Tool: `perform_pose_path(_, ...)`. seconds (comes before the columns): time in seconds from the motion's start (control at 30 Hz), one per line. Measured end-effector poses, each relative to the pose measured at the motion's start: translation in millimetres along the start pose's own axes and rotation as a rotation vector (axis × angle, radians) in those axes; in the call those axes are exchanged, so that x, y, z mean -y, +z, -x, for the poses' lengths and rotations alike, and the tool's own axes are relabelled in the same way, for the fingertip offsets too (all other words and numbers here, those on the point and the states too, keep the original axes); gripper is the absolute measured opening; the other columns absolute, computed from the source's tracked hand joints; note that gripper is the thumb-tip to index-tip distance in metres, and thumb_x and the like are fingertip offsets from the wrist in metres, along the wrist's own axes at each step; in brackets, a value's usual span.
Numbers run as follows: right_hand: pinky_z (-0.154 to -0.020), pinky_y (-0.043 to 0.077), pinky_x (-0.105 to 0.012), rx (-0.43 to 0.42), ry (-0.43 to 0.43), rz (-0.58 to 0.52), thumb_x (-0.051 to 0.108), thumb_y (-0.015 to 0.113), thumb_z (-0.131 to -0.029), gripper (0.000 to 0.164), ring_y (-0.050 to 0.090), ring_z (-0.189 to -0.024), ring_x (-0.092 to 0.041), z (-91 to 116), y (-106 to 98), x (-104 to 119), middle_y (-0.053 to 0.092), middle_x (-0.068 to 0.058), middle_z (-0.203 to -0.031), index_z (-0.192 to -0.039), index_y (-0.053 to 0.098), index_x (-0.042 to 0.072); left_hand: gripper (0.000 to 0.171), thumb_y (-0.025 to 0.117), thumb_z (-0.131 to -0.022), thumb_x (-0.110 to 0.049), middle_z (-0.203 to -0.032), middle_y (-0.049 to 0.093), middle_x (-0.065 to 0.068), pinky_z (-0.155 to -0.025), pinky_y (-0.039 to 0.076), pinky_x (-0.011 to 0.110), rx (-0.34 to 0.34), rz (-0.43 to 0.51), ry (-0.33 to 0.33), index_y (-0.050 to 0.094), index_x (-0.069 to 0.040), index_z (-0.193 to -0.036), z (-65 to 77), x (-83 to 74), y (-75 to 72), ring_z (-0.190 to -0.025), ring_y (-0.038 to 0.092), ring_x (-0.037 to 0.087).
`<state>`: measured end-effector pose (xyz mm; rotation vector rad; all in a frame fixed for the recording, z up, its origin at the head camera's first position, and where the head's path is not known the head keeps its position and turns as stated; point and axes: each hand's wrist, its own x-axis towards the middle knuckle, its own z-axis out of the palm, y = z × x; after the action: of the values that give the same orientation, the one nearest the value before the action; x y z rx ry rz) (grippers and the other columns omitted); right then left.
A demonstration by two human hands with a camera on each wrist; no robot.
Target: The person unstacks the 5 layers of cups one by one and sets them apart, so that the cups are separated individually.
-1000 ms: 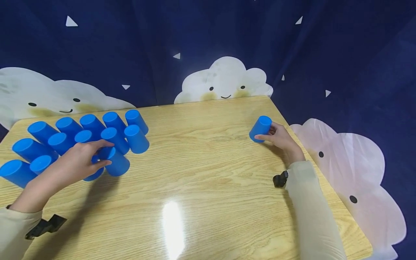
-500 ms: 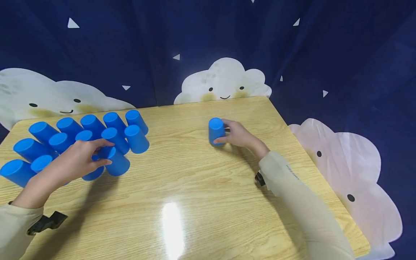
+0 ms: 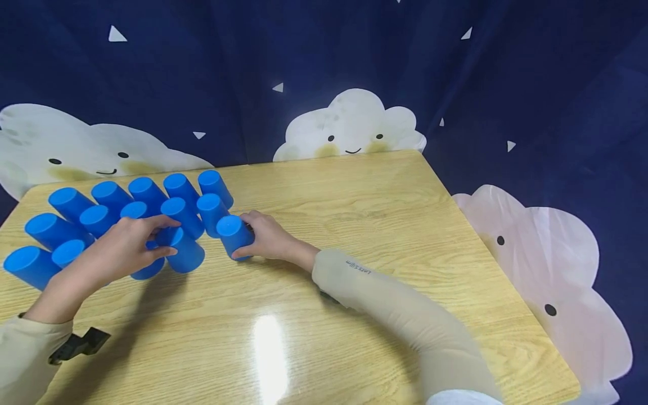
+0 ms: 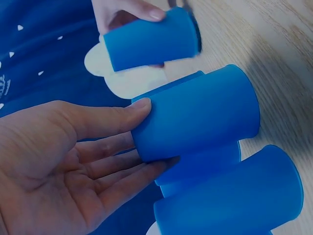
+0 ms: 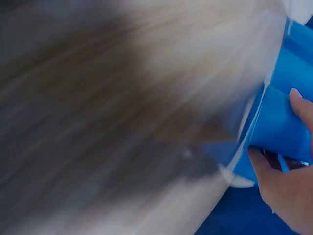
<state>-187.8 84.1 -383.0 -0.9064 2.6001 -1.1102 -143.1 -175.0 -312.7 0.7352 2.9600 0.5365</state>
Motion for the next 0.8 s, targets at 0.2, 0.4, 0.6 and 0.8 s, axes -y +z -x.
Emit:
perform_pose_path(0.2,-0.096,0.047,-0.024,0.008,0.004,-0.012,0.022,0.085,-0.078,0.065,0.058,-0.111,-0.021,-9.8,23.1,11.7,0.060,-0.012,-0.124,-0.131,0.054,0.000,0.050,0.081,-0.080,-0.006,-0.108,0.065,0.032,-0.077,0.054,0.059,-0.004,0.005,0.002,0.060,0.011,-0.121,0.4,-1.7,1.3,-0.092,0.066,0.049)
perform_pose_path(0.4,-0.095,0.048,-0.023,-0.010,0.001,-0.011,0.025,0.085,-0.078,0.066,0.059,-0.112,-0.019,-12.1,32.1,13.0,0.060,-0.011,-0.125,-0.131,0.053,0.002,0.051,0.080,-0.081,-0.006,-0.110,0.064,0.033,-0.074,0.056,0.056,0.001,0.015,-0.019,0.058,0.011,-0.124,3.2,-4.2,3.1,-0.091,0.066,0.049)
perform_pose_path(0.6,-0.100,0.046,-0.026,-0.024,-0.007,0.015,0.026,0.085,-0.078,0.070,0.057,-0.118,-0.020,-10.0,33.2,14.5,0.059,-0.011,-0.130,-0.134,0.050,0.001,0.054,0.080,-0.082,-0.008,-0.116,0.062,0.033,-0.077,0.055,0.056,0.002,0.013,-0.027,0.056,0.010,-0.127,4.3,-4.8,4.6,-0.100,0.063,0.050)
perform_pose_path(0.8,-0.099,0.048,-0.027,-0.004,-0.006,-0.003,0.024,0.087,-0.077,0.072,0.059,-0.116,-0.023,-2.0,15.7,17.7,0.059,-0.013,-0.130,-0.134,0.052,-0.001,0.064,0.081,-0.082,-0.014,-0.126,0.055,0.033,-0.083,0.051,0.060,-0.013,-0.024,-0.049,0.050,0.008,-0.135,6.0,-11.6,1.7,-0.110,0.057,0.052)
